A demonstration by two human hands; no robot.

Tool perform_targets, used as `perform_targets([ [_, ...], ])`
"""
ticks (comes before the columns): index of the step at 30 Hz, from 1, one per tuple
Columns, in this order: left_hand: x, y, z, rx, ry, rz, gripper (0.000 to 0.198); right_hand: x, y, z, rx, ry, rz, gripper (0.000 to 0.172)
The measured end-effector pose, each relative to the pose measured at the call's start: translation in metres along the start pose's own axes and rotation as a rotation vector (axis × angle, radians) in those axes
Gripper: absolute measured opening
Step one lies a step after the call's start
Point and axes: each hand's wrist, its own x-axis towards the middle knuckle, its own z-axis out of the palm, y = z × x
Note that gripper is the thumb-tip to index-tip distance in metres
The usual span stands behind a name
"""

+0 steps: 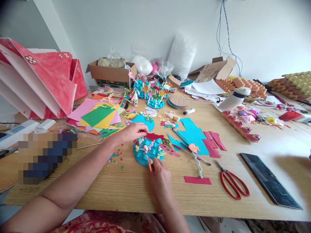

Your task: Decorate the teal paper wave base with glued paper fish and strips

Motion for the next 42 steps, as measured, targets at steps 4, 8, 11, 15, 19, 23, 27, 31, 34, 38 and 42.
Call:
perform_targets([
  [4,0.0,0.0,0.0,0.007,0.003,-0.001,0.01,-0.001,0.006,-0.003,0.139,0.035,0.032,0.017],
  [8,0.0,0.001,0.0,0.007,0.004,-0.007,0.01,0.002,0.008,-0.004,0.141,0.012,-0.066,0.018],
  [11,0.0,0.002,0.0,0.005,0.007,-0.011,0.01,0.005,0.006,-0.005,0.102,-0.013,-0.127,0.021],
  [15,0.0,0.002,-0.001,-0.001,0.013,-0.002,0.01,0.01,0.004,-0.006,0.048,-0.067,-0.204,0.025],
  [19,0.0,0.0,0.0,0.002,0.021,0.018,0.01,0.015,0.003,-0.007,-0.038,-0.159,-0.201,0.024],
  [23,0.0,-0.002,0.002,0.005,0.024,0.011,0.01,0.02,0.0,-0.011,-0.096,-0.26,-0.17,0.023],
  [27,0.001,-0.003,0.003,0.016,0.018,0.016,0.01,0.022,-0.001,-0.012,-0.107,-0.285,-0.127,0.024],
  [31,0.0,0.001,0.0,0.019,0.01,-0.002,0.01,0.021,0.0,-0.009,-0.119,-0.282,-0.109,0.024],
  [34,-0.001,0.005,-0.001,0.015,-0.004,-0.022,0.01,0.021,0.0,-0.007,-0.16,-0.278,-0.113,0.026],
  [38,-0.001,0.006,-0.001,0.019,-0.011,-0.017,0.01,0.021,-0.003,-0.005,-0.255,-0.277,-0.101,0.027],
  [42,0.0,0.006,0.0,0.027,-0.016,-0.012,0.01,0.021,-0.009,-0.004,-0.334,-0.291,-0.094,0.025],
])
